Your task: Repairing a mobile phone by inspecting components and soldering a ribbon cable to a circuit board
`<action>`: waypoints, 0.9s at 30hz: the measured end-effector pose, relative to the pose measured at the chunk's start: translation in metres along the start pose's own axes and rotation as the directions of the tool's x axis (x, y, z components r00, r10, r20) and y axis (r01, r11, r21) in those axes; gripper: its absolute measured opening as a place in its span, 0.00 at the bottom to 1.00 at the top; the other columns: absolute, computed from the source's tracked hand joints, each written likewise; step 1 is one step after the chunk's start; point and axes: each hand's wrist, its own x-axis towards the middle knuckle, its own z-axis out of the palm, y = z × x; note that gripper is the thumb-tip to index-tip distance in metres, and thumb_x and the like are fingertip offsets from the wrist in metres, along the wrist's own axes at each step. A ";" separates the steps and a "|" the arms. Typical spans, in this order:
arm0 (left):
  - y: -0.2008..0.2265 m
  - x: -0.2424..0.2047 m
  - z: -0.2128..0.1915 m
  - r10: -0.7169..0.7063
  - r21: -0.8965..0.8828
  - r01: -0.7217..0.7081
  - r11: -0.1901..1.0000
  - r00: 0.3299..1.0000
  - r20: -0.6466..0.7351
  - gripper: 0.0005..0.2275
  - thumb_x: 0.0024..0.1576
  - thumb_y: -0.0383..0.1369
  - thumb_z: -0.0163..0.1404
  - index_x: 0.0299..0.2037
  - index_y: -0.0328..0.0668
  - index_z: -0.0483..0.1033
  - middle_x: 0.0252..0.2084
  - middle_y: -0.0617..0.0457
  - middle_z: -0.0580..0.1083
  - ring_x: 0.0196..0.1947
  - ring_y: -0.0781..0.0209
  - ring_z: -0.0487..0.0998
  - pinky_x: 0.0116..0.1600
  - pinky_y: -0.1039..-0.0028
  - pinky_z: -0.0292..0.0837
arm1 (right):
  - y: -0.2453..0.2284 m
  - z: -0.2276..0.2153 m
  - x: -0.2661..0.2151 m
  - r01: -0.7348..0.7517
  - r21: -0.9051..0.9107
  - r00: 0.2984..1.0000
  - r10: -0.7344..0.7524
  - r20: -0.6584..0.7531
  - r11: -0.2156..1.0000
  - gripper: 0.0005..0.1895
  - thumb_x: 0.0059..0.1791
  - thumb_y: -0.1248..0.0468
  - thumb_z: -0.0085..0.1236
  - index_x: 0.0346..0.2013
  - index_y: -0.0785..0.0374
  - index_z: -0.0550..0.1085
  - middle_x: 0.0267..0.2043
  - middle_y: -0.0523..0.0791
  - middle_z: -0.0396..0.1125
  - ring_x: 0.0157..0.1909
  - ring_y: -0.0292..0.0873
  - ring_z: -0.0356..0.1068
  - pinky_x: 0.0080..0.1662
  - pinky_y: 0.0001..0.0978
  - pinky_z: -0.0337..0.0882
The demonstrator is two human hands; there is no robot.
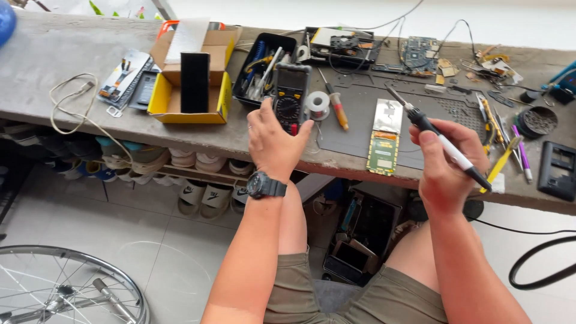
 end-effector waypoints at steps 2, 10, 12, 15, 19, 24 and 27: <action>-0.008 0.007 0.011 0.012 0.079 -0.021 0.997 0.993 0.117 0.47 0.49 0.55 0.70 0.73 0.40 0.60 0.58 0.39 0.73 0.55 0.37 0.76 0.57 0.50 0.76 | -0.004 0.025 0.007 0.029 0.036 0.998 -0.031 0.054 0.999 0.08 0.62 0.73 0.60 0.53 0.77 0.72 0.47 0.62 0.74 0.47 0.56 0.82 0.53 0.43 0.87; -0.034 0.017 0.014 0.040 -0.022 -0.039 0.999 0.998 0.054 0.42 0.43 0.43 0.69 0.69 0.42 0.64 0.50 0.41 0.74 0.51 0.34 0.78 0.56 0.46 0.78 | 0.048 0.056 -0.015 0.021 0.203 1.000 -0.020 -0.006 0.979 0.09 0.59 0.77 0.63 0.51 0.81 0.74 0.43 0.65 0.75 0.46 0.60 0.81 0.49 0.52 0.85; -0.042 0.021 0.013 0.047 -0.006 -0.047 0.999 0.998 0.050 0.41 0.43 0.43 0.69 0.69 0.42 0.65 0.50 0.41 0.74 0.51 0.35 0.78 0.56 0.47 0.78 | 0.053 0.053 -0.021 -0.003 0.204 1.000 0.005 -0.006 0.979 0.09 0.59 0.77 0.64 0.51 0.81 0.74 0.44 0.65 0.74 0.46 0.60 0.81 0.49 0.52 0.85; -0.047 0.026 0.014 0.062 0.003 -0.062 0.998 0.997 0.052 0.42 0.44 0.44 0.69 0.69 0.42 0.65 0.50 0.41 0.73 0.51 0.34 0.77 0.56 0.47 0.78 | 0.054 0.049 -0.026 -0.031 0.198 1.000 0.031 0.001 0.980 0.09 0.58 0.77 0.63 0.51 0.80 0.74 0.44 0.64 0.75 0.47 0.60 0.81 0.50 0.51 0.85; -0.057 0.030 0.013 0.110 0.018 -0.111 0.994 0.993 0.043 0.42 0.46 0.42 0.69 0.72 0.43 0.65 0.50 0.41 0.73 0.51 0.34 0.77 0.53 0.45 0.79 | 0.050 0.047 -0.029 -0.037 0.195 0.999 0.034 0.019 0.980 0.09 0.58 0.77 0.64 0.51 0.81 0.74 0.45 0.64 0.74 0.47 0.61 0.81 0.49 0.52 0.85; -0.057 0.026 0.003 0.158 0.016 -0.159 0.987 0.986 0.046 0.42 0.49 0.42 0.69 0.74 0.42 0.64 0.51 0.38 0.73 0.51 0.32 0.77 0.53 0.44 0.79 | 0.045 0.045 -0.033 -0.050 0.189 0.999 0.046 0.028 0.981 0.10 0.58 0.77 0.64 0.51 0.81 0.74 0.45 0.64 0.75 0.47 0.61 0.81 0.50 0.50 0.85; -0.038 0.013 -0.016 0.116 -0.063 -0.112 0.992 0.991 0.064 0.45 0.52 0.44 0.71 0.78 0.42 0.60 0.57 0.36 0.70 0.56 0.32 0.76 0.56 0.42 0.80 | 0.033 0.048 -0.034 -0.059 0.167 0.997 0.050 0.061 0.984 0.09 0.56 0.77 0.64 0.50 0.81 0.75 0.44 0.65 0.75 0.46 0.61 0.81 0.49 0.51 0.84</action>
